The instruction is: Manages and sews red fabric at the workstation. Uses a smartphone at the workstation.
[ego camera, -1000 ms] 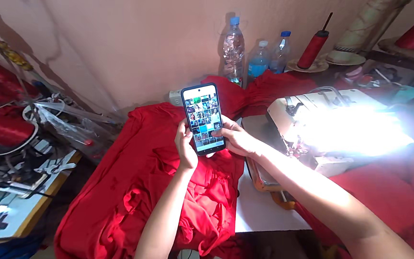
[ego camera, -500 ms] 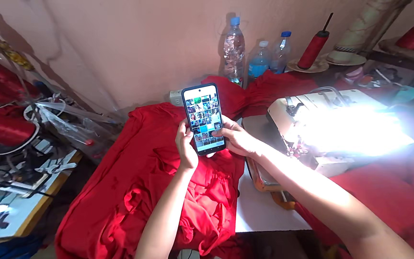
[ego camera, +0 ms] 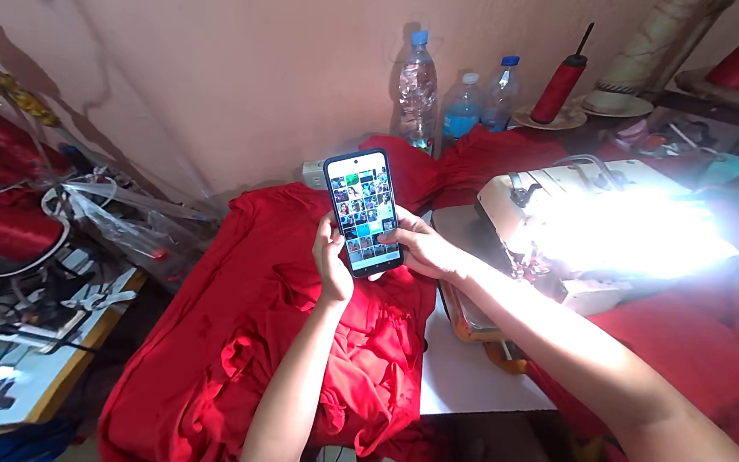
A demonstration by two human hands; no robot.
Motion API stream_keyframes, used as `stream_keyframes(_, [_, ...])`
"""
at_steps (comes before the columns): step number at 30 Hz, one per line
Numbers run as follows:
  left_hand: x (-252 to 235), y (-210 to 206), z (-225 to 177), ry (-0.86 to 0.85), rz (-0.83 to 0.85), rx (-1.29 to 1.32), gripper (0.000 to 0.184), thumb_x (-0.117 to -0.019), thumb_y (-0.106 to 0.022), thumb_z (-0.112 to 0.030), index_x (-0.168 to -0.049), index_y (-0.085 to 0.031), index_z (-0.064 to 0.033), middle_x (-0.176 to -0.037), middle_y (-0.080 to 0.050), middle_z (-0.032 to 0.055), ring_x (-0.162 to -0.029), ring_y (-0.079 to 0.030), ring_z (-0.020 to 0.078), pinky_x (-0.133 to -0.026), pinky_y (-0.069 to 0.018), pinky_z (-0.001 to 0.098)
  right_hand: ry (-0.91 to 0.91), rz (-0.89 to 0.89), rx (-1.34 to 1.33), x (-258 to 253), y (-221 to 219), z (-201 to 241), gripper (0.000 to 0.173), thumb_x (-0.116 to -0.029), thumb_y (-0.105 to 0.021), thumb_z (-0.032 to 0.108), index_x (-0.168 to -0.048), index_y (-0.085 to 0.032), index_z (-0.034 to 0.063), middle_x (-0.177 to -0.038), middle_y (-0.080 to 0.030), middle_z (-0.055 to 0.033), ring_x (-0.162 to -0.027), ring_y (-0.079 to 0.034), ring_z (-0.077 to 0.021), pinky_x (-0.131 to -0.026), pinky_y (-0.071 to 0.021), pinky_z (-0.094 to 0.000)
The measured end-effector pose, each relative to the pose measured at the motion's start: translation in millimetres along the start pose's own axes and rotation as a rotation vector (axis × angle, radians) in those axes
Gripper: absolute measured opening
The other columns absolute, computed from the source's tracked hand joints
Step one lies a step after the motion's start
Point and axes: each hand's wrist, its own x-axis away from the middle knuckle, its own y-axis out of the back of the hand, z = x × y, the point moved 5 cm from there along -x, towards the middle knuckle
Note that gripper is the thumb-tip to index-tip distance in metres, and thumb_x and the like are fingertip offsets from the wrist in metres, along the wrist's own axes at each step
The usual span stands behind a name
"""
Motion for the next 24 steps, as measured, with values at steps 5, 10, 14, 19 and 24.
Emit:
stream_keyframes(5, [-0.2, 0.2, -1.0, -0.017, 0.003, -0.026, 0.043, -0.0952, -0.028, -0.015, -0.127, -0.058, -0.0137, -0.114, -0.066, -0.0095, -0.104, -0.063, 0.0006, -0.093, -0.0542, 0.0263, -0.007, -0.001, 0.005, -0.2, 0.1, -0.3, 0.040, -0.1010, -0.038, -0.004, -0.136, -0.049, 0.0124, -0.110, -0.070, -0.0083, -0.093, -0.073, -0.0209, -0.077, -0.0633, -0.0403])
stream_keyframes(10, [-0.3, 1.3, 1.3, -0.023, 0.013, -0.019, 0.041, -0.0978, -0.029, -0.020, -0.126, -0.058, -0.0157, -0.114, -0.066, -0.0099, -0.104, -0.064, 0.0011, -0.092, -0.0546, 0.0268, 0.001, 0.000, 0.019, 0.4, -0.1, 0.4, 0.040, -0.1002, -0.038, -0.003, -0.136, -0.048, 0.0123, -0.110, -0.069, -0.0070, -0.093, -0.072, -0.0192, -0.078, -0.0625, -0.0391])
stream_keyframes(14, [-0.4, 1.2, 0.9, -0.027, 0.014, -0.019, 0.040, -0.0989, -0.030, -0.022, -0.125, -0.059, -0.0157, -0.114, -0.066, -0.0103, -0.105, -0.064, 0.0009, -0.093, -0.0543, 0.0268, 0.000, 0.007, 0.010, 0.3, -0.5, 0.9, 0.040, -0.1004, -0.037, -0.003, -0.135, -0.048, 0.0123, -0.110, -0.069, -0.0074, -0.092, -0.072, -0.0201, -0.076, -0.0633, -0.0397])
stream_keyframes(19, [-0.2, 1.4, 1.5, -0.019, 0.016, -0.018, 0.041, -0.0986, -0.029, -0.021, -0.127, -0.058, -0.0155, -0.113, -0.067, -0.0104, -0.104, -0.064, 0.0009, -0.092, -0.0550, 0.0269, -0.004, 0.005, 0.007, -0.1, 0.4, -0.2, 0.041, -0.1006, -0.036, -0.003, -0.137, -0.048, 0.0122, -0.111, -0.069, -0.0079, -0.093, -0.072, -0.0205, -0.076, -0.0630, -0.0399])
stream_keyframes(24, [-0.1, 1.1, 2.3, -0.010, 0.018, -0.001, 0.041, -0.0982, -0.029, -0.021, -0.127, -0.057, -0.0154, -0.113, -0.067, -0.0102, -0.103, -0.065, 0.0014, -0.091, -0.0557, 0.0273, -0.002, 0.005, -0.002, -0.3, 0.7, -0.6, 0.039, -0.1023, -0.036, -0.001, -0.137, -0.049, 0.0129, -0.111, -0.070, -0.0076, -0.093, -0.072, -0.0202, -0.076, -0.0631, -0.0397])
